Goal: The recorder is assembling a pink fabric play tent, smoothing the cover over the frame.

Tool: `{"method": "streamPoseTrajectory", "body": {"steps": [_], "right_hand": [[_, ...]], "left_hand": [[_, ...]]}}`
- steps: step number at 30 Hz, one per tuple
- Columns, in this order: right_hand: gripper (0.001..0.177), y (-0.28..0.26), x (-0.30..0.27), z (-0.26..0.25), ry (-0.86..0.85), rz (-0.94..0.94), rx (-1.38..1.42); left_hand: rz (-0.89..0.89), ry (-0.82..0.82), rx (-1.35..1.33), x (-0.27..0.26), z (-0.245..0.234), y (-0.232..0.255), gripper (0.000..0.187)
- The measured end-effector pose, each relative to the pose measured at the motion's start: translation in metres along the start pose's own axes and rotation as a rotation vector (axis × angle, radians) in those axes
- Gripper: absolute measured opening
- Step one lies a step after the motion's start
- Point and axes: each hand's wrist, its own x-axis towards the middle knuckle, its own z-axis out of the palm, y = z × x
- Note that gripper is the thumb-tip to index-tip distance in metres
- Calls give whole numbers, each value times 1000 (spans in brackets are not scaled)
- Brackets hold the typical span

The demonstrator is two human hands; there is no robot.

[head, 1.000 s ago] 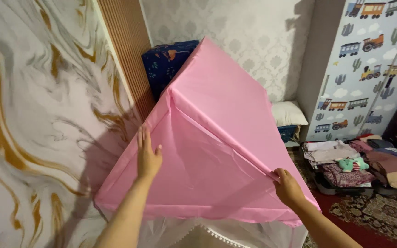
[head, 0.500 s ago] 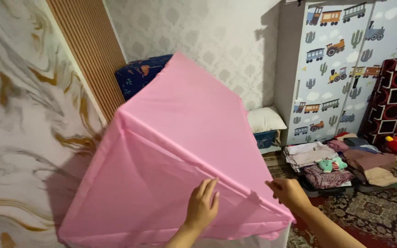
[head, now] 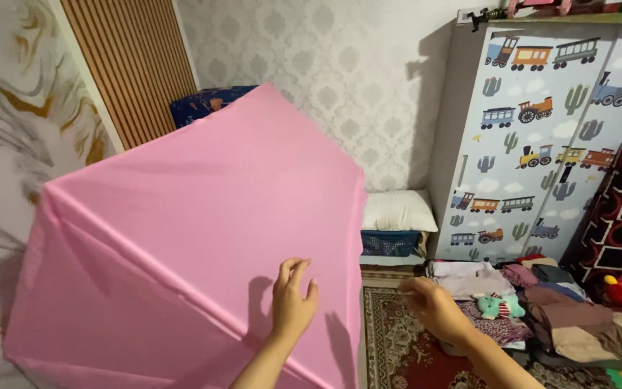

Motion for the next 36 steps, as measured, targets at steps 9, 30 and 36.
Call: {"method": "streamPoseTrajectory", "body": {"steps": [9,30,36], "right_hand": [[26,43,30,-27,-218,186,158],[36,146,360,-66,-216,66,159],[35,220,462,-60,-218,44,178]], "left_hand": [[-83,-82,120,8,86,-17,40],[-103,115,14,251,280,-82,45],[-114,170,89,306,316,-134,48]]}}
